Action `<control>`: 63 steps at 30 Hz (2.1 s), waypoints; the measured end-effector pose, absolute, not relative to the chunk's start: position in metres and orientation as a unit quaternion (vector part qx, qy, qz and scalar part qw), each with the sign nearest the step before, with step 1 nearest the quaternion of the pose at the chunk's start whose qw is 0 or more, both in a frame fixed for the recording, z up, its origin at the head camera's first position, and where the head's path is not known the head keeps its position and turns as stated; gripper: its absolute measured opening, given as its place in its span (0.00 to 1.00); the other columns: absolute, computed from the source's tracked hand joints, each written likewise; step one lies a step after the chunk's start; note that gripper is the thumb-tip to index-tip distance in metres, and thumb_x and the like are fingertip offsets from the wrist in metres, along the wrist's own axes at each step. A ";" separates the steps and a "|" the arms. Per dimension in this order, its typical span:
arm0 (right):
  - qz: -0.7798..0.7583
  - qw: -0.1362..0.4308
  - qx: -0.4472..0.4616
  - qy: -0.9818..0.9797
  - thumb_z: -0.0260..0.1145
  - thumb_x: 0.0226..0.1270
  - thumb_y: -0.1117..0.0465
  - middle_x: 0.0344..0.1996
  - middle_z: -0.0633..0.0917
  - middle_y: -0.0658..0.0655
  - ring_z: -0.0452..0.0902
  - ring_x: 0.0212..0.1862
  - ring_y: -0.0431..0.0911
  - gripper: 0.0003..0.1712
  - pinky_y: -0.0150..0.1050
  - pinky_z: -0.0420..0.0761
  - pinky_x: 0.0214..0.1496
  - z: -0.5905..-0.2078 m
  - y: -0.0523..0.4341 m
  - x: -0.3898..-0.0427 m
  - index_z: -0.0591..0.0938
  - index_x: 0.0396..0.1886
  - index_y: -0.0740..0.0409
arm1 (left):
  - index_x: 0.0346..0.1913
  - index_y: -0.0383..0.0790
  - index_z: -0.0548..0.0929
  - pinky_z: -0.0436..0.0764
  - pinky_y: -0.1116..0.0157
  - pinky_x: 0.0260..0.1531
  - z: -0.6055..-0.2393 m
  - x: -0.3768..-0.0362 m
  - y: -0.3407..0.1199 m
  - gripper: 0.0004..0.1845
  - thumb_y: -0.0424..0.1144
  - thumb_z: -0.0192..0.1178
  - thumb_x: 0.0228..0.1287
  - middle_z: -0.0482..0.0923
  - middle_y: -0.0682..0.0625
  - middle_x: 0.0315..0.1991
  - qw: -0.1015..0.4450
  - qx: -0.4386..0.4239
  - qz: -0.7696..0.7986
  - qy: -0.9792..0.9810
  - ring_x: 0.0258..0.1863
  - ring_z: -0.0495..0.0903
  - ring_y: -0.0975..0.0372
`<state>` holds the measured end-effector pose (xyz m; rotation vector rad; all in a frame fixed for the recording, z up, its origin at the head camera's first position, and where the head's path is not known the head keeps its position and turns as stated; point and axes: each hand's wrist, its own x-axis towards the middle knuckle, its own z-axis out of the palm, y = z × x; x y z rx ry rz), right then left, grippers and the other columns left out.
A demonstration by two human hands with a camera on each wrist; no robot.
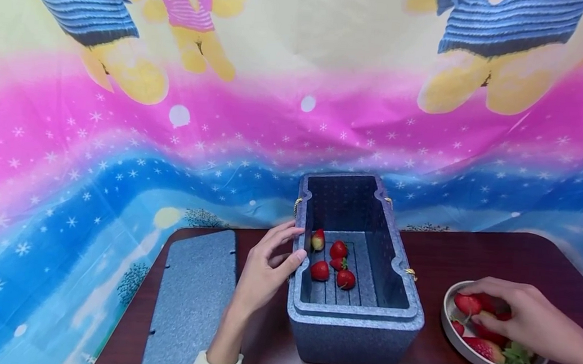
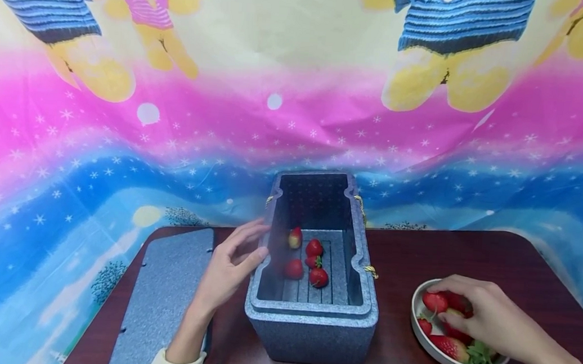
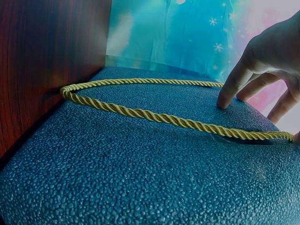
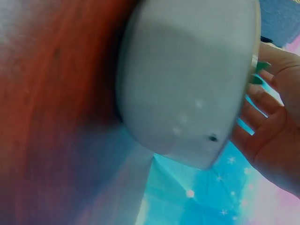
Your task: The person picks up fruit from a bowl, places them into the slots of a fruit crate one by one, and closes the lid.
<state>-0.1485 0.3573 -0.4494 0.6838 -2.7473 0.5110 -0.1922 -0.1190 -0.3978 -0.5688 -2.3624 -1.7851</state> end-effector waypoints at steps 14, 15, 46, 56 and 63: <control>0.206 0.316 0.292 -0.879 0.81 0.58 0.32 0.50 0.88 0.34 0.70 0.63 0.12 0.33 0.08 0.65 0.60 -0.360 0.355 -0.154 0.92 0.55 0.47 | 0.71 0.51 0.83 0.82 0.41 0.65 -0.397 -0.192 -0.119 0.23 0.46 0.68 0.76 0.72 0.54 0.77 0.064 -0.186 -0.590 -0.783 0.72 0.79 0.54; 0.212 0.319 0.295 -0.875 0.85 0.53 0.37 0.51 0.88 0.34 0.71 0.62 0.13 0.33 0.08 0.65 0.60 -0.354 0.352 -0.154 0.92 0.55 0.48 | 0.71 0.51 0.83 0.82 0.41 0.65 -0.397 -0.192 -0.119 0.23 0.46 0.68 0.76 0.72 0.54 0.77 0.064 -0.186 -0.591 -0.782 0.72 0.79 0.54; 0.277 0.205 0.348 -0.872 0.86 0.52 0.71 0.52 0.91 0.46 0.89 0.45 0.30 0.37 0.21 0.85 0.45 -0.294 0.252 -0.219 0.88 0.63 0.44 | 0.70 0.58 0.83 0.82 0.41 0.65 -0.398 -0.190 -0.119 0.22 0.46 0.68 0.76 0.72 0.54 0.78 0.067 -0.181 -0.590 -0.784 0.73 0.78 0.53; 0.270 0.133 0.378 -0.876 0.81 0.66 0.60 0.54 0.90 0.47 0.88 0.49 0.42 0.25 0.43 0.91 0.49 -0.293 0.207 -0.253 0.87 0.62 0.46 | 0.71 0.54 0.83 0.82 0.42 0.65 -0.399 -0.191 -0.118 0.23 0.46 0.68 0.76 0.72 0.54 0.78 0.066 -0.179 -0.591 -0.784 0.73 0.78 0.53; 0.282 0.086 0.397 -0.869 0.81 0.65 0.62 0.53 0.90 0.50 0.91 0.47 0.42 0.24 0.45 0.92 0.51 -0.303 0.182 -0.275 0.88 0.61 0.50 | 0.71 0.53 0.83 0.83 0.43 0.65 -0.398 -0.190 -0.119 0.22 0.46 0.67 0.77 0.72 0.54 0.78 0.068 -0.182 -0.588 -0.785 0.73 0.78 0.53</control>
